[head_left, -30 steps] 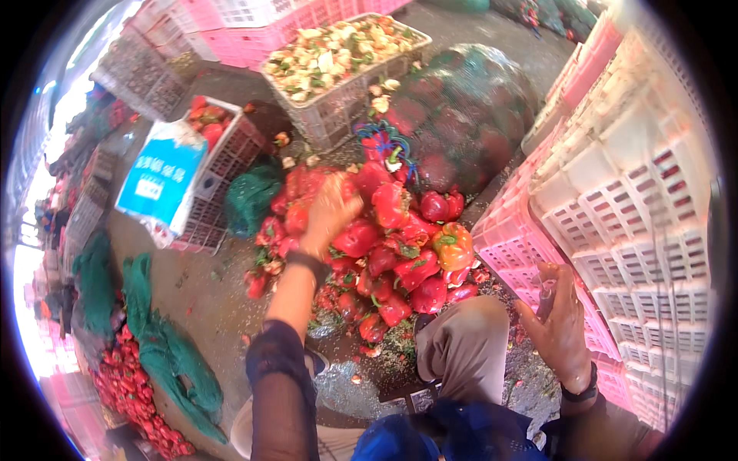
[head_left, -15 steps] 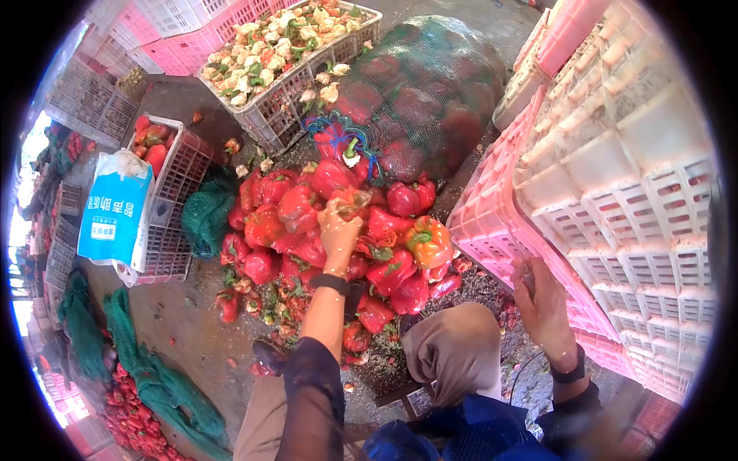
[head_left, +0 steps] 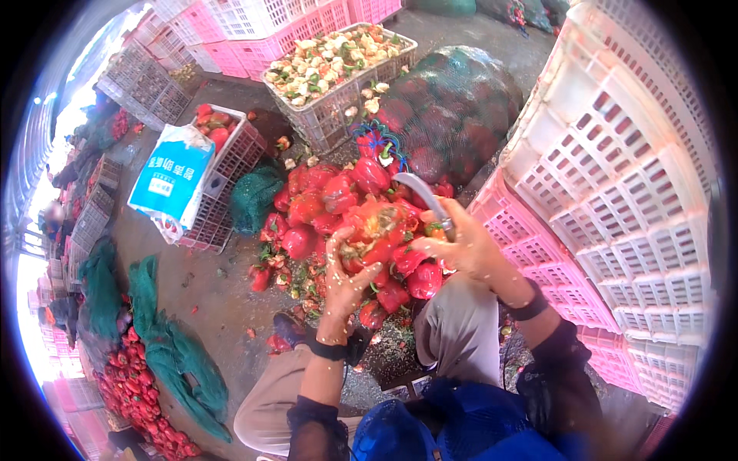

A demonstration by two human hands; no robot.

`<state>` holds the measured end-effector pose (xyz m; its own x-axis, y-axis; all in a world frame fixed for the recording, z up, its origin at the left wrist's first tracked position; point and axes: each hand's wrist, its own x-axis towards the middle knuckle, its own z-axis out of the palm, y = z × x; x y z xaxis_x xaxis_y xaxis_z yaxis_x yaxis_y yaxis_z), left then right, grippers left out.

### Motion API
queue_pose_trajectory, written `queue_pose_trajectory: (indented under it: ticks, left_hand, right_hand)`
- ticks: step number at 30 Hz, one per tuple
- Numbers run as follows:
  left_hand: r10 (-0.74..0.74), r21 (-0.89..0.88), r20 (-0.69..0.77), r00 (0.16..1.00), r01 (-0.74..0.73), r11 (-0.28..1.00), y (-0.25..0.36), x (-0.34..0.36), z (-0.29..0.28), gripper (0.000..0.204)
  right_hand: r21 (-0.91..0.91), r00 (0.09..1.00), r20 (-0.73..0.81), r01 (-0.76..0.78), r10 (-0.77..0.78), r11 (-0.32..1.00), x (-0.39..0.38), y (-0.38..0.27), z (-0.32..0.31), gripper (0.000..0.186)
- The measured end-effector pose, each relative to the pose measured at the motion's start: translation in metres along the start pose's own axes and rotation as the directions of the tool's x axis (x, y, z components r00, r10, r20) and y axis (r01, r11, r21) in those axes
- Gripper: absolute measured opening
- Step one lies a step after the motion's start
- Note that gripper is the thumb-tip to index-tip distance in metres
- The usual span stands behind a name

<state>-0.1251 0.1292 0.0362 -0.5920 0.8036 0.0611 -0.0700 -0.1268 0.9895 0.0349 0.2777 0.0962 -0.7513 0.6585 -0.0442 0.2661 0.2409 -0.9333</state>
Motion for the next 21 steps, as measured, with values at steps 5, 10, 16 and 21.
queue_pose_trajectory:
  ticks: [5, 10, 16, 21]
  left_hand:
    - [0.101, 0.169, -0.006, 0.995, -0.098, 0.981, 0.025, -0.045, -0.002, 0.063]
    - [0.101, 0.037, -0.228, 0.968, -0.096, 0.995, 0.058, -0.085, -0.022, 0.068]
    - [-0.092, -0.236, -0.265, 0.96, 0.029, 0.971, 0.058, -0.117, -0.045, 0.079]
    - [-0.085, 0.037, -0.331, 0.94, 0.103, 0.994, 0.029, -0.132, -0.08, 0.079]
  right_hand:
    - [-0.47, 0.934, -0.031, 0.3, -0.355, 0.83, -0.012, -0.045, 0.034, 0.056]
    - [-0.254, 0.975, 0.014, 0.217, -0.221, 0.942, -0.016, -0.053, 0.062, 0.027]
    - [0.35, 0.987, 0.032, -0.161, 0.16, 0.923, -0.007, -0.042, 0.057, 0.022]
    - [-0.594, 0.836, -0.036, 0.422, -0.548, 0.685, -0.046, -0.055, 0.085, 0.04]
